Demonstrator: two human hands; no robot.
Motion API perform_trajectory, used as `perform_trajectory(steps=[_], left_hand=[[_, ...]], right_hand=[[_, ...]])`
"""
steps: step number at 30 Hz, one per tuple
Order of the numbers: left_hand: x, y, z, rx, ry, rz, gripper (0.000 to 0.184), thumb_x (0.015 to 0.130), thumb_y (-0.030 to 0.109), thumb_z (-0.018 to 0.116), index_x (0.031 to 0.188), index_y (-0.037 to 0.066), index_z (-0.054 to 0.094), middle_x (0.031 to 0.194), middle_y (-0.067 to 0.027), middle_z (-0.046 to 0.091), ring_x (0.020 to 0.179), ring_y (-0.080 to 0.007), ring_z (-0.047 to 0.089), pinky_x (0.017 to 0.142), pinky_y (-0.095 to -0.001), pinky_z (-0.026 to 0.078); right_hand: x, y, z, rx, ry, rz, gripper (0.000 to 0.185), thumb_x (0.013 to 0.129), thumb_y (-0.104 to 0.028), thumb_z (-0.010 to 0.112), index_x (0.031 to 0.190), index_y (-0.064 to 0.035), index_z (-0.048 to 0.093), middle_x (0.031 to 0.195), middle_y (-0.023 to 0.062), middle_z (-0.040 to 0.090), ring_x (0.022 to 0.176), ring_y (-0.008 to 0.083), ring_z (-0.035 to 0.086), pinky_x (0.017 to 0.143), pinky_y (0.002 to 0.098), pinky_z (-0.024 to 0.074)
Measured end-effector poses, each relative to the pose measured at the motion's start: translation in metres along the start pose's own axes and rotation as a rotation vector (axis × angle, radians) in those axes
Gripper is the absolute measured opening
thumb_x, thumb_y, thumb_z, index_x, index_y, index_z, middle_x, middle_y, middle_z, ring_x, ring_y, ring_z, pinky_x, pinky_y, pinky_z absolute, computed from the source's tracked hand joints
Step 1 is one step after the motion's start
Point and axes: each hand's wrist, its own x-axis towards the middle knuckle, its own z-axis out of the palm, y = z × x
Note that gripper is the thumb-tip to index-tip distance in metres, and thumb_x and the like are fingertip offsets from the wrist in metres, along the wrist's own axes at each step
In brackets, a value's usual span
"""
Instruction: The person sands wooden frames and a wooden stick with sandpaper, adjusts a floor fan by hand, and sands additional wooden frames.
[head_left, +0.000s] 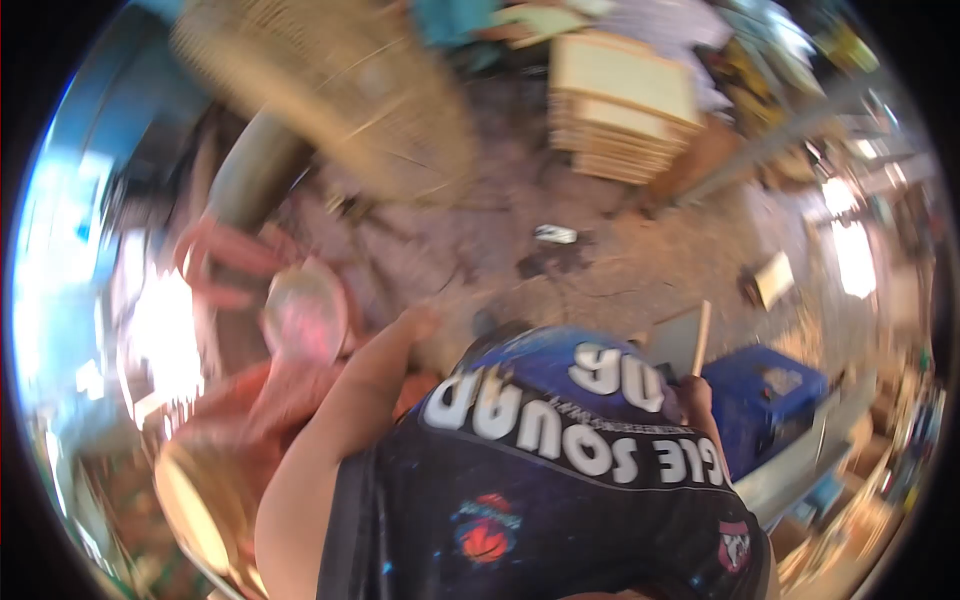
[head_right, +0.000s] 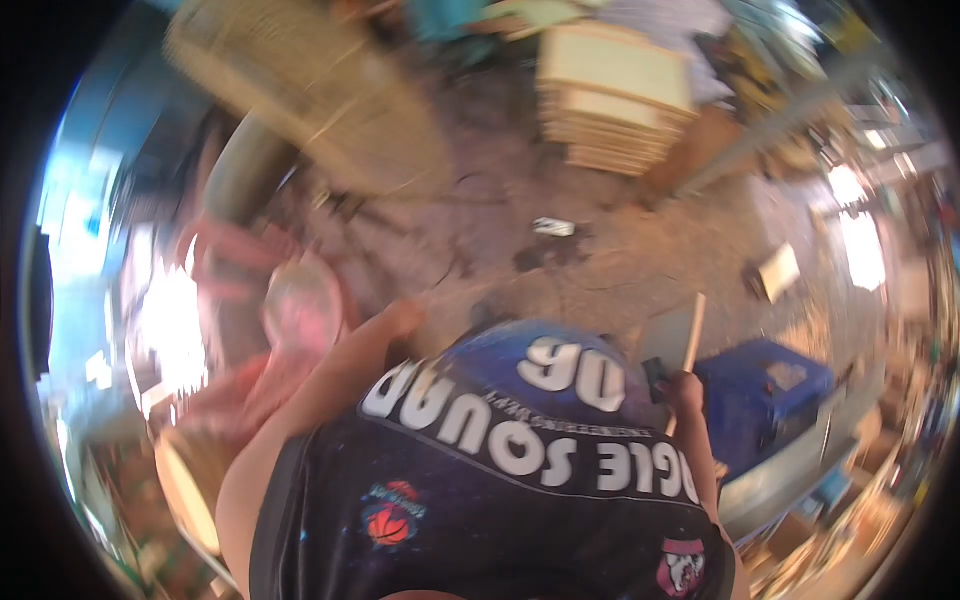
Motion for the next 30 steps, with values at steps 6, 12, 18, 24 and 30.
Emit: perform_trajectory(steps=[6,12,18,24,30], left_hand=[[0.083,0.144,-0.045,-0.116,-0.080,-0.090,0.055,0.101,0.053,0.051,0.121,0.007,0.073,0.123,-0.0221,0.071,0.117,-0.0373,0.067,0.101,-0.0489,0.050],[0.225,0.424,-0.041,-0.045,-0.165,0.326,0.068,0.094,0.062,0.059,0.126,0.003,0.070,0.127,-0.0199,0.070,0.118,-0.0345,0.067,0.102,-0.0429,0.050],[0.157,0.637,-0.167,-0.103,-0.141,0.462,0.065,0.093,0.058,0.066,0.128,0.003,0.069,0.125,-0.0163,0.072,0.119,-0.0321,0.068,0.100,-0.0400,0.051],[0.282,0.626,-0.202,-0.012,-0.172,0.329,0.062,0.097,0.054,0.062,0.135,0.006,0.065,0.126,-0.0176,0.072,0.110,-0.0305,0.071,0.097,-0.0410,0.053],[0.411,0.657,-0.247,0.046,-0.389,0.122,0.065,0.101,0.057,0.053,0.145,0.009,0.056,0.135,-0.0135,0.067,0.116,-0.0304,0.067,0.100,-0.0469,0.051]], right_hand=[[-0.009,0.104,0.011,0.242,-0.091,0.172,0.030,0.078,-0.034,0.080,0.103,-0.0176,0.078,0.100,0.0119,0.076,0.095,0.0336,0.073,0.083,0.0448,0.0588],[0.000,0.227,-0.015,0.302,0.050,0.061,0.021,0.082,-0.027,0.070,0.099,-0.0202,0.080,0.096,0.0132,0.076,0.092,0.0339,0.074,0.082,0.0459,0.0582],[0.009,0.294,-0.090,0.423,0.005,0.178,0.027,0.082,-0.037,0.077,0.101,-0.0186,0.079,0.098,0.0137,0.075,0.095,0.0332,0.073,0.084,0.0464,0.0577],[0.082,0.334,-0.093,0.520,0.076,0.303,0.028,0.080,-0.034,0.078,0.098,-0.0132,0.079,0.092,0.0161,0.075,0.089,0.0347,0.073,0.082,0.0459,0.0582],[0.136,0.418,-0.106,0.545,-0.016,0.473,0.027,0.077,-0.034,0.081,0.095,-0.0138,0.078,0.100,0.0148,0.075,0.097,0.0351,0.072,0.089,0.0452,0.0576]])
